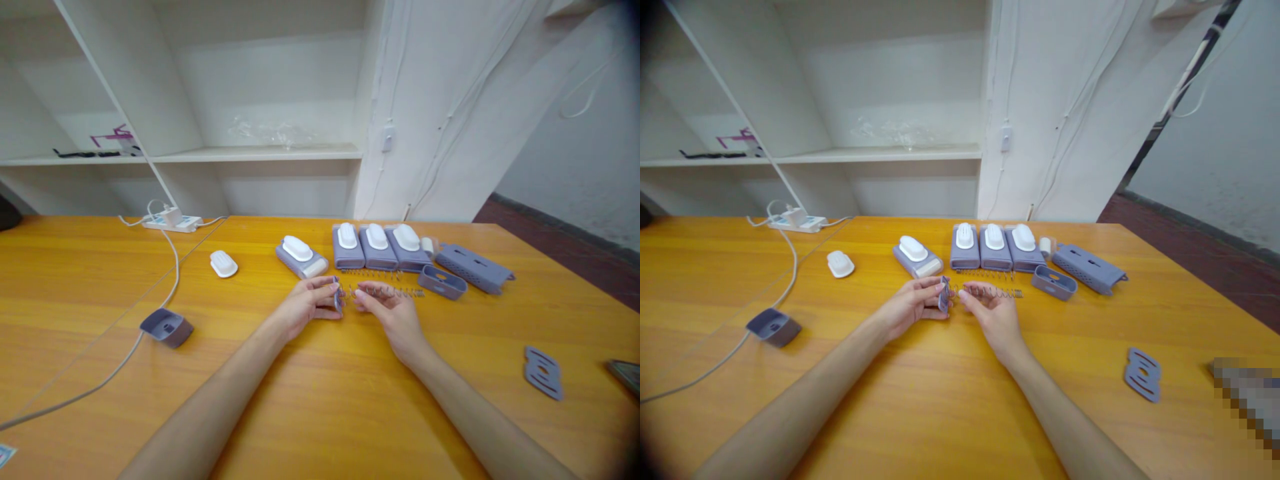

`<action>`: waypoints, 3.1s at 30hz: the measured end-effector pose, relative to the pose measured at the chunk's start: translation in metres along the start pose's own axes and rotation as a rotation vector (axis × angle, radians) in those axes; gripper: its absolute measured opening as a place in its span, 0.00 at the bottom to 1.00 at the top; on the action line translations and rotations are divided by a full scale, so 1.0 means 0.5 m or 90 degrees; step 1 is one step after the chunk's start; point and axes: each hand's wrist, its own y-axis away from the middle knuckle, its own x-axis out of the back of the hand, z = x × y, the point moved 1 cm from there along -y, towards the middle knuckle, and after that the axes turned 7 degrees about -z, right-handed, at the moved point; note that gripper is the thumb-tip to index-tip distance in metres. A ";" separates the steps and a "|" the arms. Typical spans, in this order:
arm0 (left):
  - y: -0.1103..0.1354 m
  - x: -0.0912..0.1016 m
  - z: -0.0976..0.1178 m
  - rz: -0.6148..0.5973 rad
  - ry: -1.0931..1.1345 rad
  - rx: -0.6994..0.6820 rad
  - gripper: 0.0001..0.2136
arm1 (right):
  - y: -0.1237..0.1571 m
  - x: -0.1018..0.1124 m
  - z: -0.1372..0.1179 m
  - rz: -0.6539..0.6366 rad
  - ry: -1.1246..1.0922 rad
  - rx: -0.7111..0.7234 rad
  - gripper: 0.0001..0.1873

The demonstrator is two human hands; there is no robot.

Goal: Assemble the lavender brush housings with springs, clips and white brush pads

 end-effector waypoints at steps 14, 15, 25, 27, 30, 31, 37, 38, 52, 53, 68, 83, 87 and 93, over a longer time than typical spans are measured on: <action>-0.002 0.012 0.006 0.056 0.016 -0.051 0.21 | -0.003 0.009 -0.001 0.019 -0.080 -0.016 0.15; -0.003 0.014 0.009 0.060 0.019 -0.053 0.21 | -0.003 0.011 -0.002 0.027 -0.098 -0.019 0.14; -0.002 0.024 0.024 0.144 0.006 -0.086 0.21 | -0.008 0.022 -0.012 0.103 -0.199 -0.019 0.09; -0.001 0.023 0.025 0.148 0.013 -0.084 0.21 | -0.009 0.024 -0.013 0.106 -0.211 -0.014 0.08; 0.001 0.022 0.028 0.156 0.010 -0.092 0.22 | -0.009 0.027 -0.013 0.106 -0.220 -0.009 0.08; 0.002 0.022 0.030 0.161 0.007 -0.101 0.22 | -0.010 0.028 -0.013 0.103 -0.225 -0.009 0.07; 0.006 0.027 0.039 0.211 0.008 -0.131 0.21 | -0.014 0.034 -0.023 0.022 -0.330 -0.048 0.06; 0.005 0.029 0.038 0.216 0.006 -0.127 0.21 | -0.011 0.031 -0.025 -0.013 -0.327 -0.072 0.07; -0.003 0.041 0.021 0.237 -0.032 -0.103 0.19 | 0.008 0.005 -0.019 -0.141 -0.215 -0.178 0.11; -0.003 0.041 0.021 0.237 -0.033 -0.103 0.19 | 0.007 0.006 -0.018 -0.136 -0.213 -0.178 0.12; -0.002 -0.011 0.002 0.163 -0.349 -0.204 0.19 | 0.007 -0.001 -0.003 -0.113 -0.154 -0.140 0.16; 0.001 -0.045 -0.020 0.213 -0.337 -0.320 0.10 | 0.006 -0.004 0.001 -0.015 0.328 0.132 0.17; -0.008 -0.024 -0.015 0.246 -0.276 -0.293 0.12 | -0.013 0.049 -0.017 0.254 0.720 0.219 0.21; -0.008 -0.020 -0.014 0.254 -0.259 -0.276 0.13 | -0.027 0.085 -0.008 0.362 0.981 0.033 0.28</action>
